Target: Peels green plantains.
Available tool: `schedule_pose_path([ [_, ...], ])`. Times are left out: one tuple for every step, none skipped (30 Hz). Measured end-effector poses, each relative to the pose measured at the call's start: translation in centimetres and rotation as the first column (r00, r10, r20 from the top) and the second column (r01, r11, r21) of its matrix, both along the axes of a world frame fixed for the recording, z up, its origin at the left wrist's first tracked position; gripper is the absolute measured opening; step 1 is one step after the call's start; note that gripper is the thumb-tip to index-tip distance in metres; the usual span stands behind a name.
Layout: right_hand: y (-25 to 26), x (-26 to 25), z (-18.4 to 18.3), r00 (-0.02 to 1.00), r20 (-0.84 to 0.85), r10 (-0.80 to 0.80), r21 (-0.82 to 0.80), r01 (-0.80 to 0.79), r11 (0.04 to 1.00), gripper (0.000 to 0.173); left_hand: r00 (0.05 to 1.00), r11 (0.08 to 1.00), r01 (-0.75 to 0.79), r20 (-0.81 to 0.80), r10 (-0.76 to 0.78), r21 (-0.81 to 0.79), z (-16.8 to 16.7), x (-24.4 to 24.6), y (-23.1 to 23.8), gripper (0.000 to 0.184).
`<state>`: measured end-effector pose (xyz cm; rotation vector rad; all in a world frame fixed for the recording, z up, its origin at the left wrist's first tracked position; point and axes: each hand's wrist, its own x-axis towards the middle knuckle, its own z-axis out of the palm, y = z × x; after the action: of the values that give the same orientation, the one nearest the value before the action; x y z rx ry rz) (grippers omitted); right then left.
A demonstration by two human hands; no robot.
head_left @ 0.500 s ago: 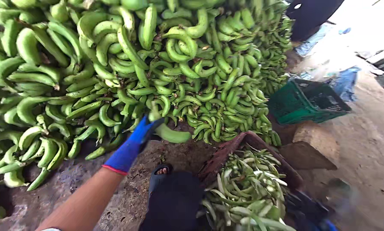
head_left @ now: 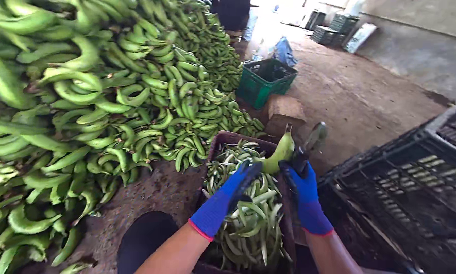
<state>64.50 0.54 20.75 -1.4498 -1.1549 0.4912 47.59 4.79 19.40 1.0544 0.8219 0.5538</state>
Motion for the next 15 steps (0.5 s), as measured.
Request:
schedule_pose_path([
  [-0.1, -0.1, -0.5, 0.987, -0.156, 0.029, 0.033, -0.024, 0.999, 0.045, 0.998, 0.986, 0.021, 0.063, -0.011, -0.163, -1.3, 0.1, 0.0, 0.064],
  [-0.1, -0.4, -0.9, 0.962, -0.260, 0.081, 0.051, -0.070, 0.996, 0.039, 0.991, 0.958, 0.050, 0.136, -0.012, -0.282, -2.1, 0.1, 0.1, 0.067],
  [-0.3, -0.6, -1.2, 0.949, -0.277, 0.147, 0.046, -0.139, 0.989, 0.040, 0.977, 0.934, 0.062, 0.213, 0.016, -0.353, -2.3, 0.0, 0.2, 0.068],
  [-0.4, -0.5, -1.5, 0.958, -0.209, 0.198, 0.017, -0.199, 0.980, 0.043, 0.954, 0.920, 0.053, 0.291, 0.067, -0.388, -2.4, -0.2, 0.4, 0.063],
  [-0.5, -0.5, -1.6, 0.969, -0.091, 0.229, -0.040, -0.233, 0.972, 0.047, 0.921, 0.917, -0.009, 0.355, 0.163, -0.398, -2.4, -0.5, 0.7, 0.055],
  [-0.5, -0.3, -1.5, 0.971, 0.011, 0.240, -0.119, -0.237, 0.964, 0.051, 0.874, 0.912, -0.147, 0.380, 0.301, -0.383, -2.3, -0.6, 1.0, 0.045],
  [-0.3, 0.0, -1.4, 0.969, 0.058, 0.240, -0.213, -0.223, 0.951, 0.052, 0.815, 0.892, -0.298, 0.396, 0.424, -0.341, -2.3, -0.9, 1.5, 0.036],
  [0.0, 0.2, -1.2, 0.972, 0.068, 0.226, -0.291, -0.197, 0.936, 0.051, 0.758, 0.861, -0.435, 0.408, 0.509, -0.265, -2.4, -1.4, 2.2, 0.027],
  [0.0, 0.4, -1.0, 0.974, 0.075, 0.214, -0.340, -0.177, 0.924, 0.050, 0.726, 0.827, -0.543, 0.412, 0.551, -0.148, -2.6, -2.3, 2.8, 0.025],
  [-0.1, 0.5, -1.0, 0.974, 0.097, 0.203, -0.345, -0.158, 0.925, 0.049, 0.728, 0.785, -0.620, 0.376, 0.574, 0.002, -2.5, -3.1, 3.2, 0.035],
  [-0.4, 0.4, -1.0, 0.972, 0.129, 0.197, -0.297, -0.151, 0.943, 0.048, 0.741, 0.736, -0.657, 0.315, 0.593, 0.161, -2.3, -3.8, 3.3, 0.048],
  [-0.6, 0.2, -1.3, 0.968, 0.154, 0.197, -0.214, -0.162, 0.963, 0.048, 0.752, 0.687, -0.659, 0.242, 0.613, 0.306, -2.2, -4.3, 3.4, 0.056],
  [-0.8, 0.0, -1.6, 0.965, 0.160, 0.210, -0.123, -0.192, 0.974, 0.047, 0.758, 0.648, -0.636, 0.179, 0.628, 0.419, -2.3, -4.6, 3.3, 0.059],
  [-1.1, -0.2, -1.8, 0.957, 0.154, 0.247, -0.080, -0.237, 0.968, 0.047, 0.767, 0.628, -0.605, 0.144, 0.626, 0.489, -2.5, -4.9, 3.1, 0.059],
  [-1.3, -0.4, -1.8, 0.945, 0.126, 0.302, -0.142, -0.284, 0.948, 0.045, 0.780, 0.623, -0.579, 0.136, 0.611, 0.526, -2.6, -5.1, 2.8, 0.059],
])
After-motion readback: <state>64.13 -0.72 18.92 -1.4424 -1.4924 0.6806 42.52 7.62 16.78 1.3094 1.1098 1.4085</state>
